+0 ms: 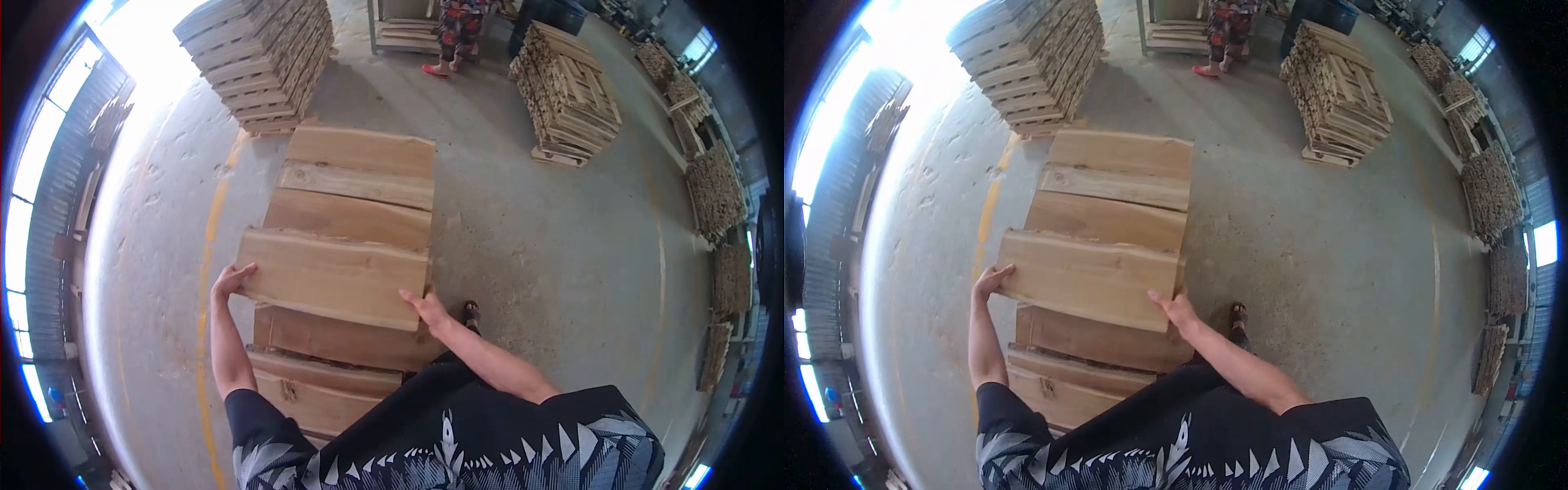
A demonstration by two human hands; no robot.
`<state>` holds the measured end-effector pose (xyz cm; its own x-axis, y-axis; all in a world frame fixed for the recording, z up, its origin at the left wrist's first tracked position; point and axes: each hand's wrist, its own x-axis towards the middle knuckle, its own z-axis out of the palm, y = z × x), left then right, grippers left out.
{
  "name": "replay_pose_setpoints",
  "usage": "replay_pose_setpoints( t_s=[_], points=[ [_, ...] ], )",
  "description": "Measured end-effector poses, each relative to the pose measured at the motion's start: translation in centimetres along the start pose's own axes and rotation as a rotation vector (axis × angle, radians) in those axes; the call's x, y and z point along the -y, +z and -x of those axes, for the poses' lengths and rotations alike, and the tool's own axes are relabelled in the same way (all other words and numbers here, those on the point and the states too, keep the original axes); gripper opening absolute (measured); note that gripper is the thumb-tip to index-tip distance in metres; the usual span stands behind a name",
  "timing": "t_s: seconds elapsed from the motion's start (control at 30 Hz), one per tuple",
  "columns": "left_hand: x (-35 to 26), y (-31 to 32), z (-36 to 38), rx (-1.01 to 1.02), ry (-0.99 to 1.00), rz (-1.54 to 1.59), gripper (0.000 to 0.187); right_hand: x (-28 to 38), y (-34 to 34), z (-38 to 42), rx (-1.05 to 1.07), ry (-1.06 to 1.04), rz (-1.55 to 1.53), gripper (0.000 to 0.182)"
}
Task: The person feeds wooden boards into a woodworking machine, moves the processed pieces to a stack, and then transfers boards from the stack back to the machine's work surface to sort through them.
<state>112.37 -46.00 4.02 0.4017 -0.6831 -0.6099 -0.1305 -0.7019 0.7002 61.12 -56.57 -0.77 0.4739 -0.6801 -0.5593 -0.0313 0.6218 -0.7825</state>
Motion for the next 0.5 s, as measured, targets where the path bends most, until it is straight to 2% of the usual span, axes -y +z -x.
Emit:
replay_pose_setpoints(
  t_s=[0.1,0.13,0.23,0.33,0.43,0.5],
  points=[
    [-0.8,-0.5,0.2,0.059,-0.077,0.146,0.057,-0.4,1.3,-0.1,-0.026,-0.058,0.156,0.066],
    [-1.0,-0.6,0.2,0.068,-0.109,0.175,0.058,-0.2,1.5,0.2,-0.043,-0.01,0.2,0.071],
    [-0.1,-1.8,-1.6,0.143,-0.195,0.166,0.062,-1.6,0.9,-0.1,-0.125,-0.106,0.365,0.094],
    [0.3,-1.1,-1.3,0.093,-0.178,0.197,0.062,-1.7,-0.2,-0.3,-0.102,0.031,0.401,0.097],
    [1.8,-0.4,-1.4,0.065,-0.125,0.145,0.06,-0.2,-1.5,1.0,0.029,-0.131,0.213,0.09],
    [1.4,0.7,-0.2,0.068,-0.134,0.118,0.058,0.2,-3.2,1.3,0.049,-0.134,0.154,0.091]
  ],
)
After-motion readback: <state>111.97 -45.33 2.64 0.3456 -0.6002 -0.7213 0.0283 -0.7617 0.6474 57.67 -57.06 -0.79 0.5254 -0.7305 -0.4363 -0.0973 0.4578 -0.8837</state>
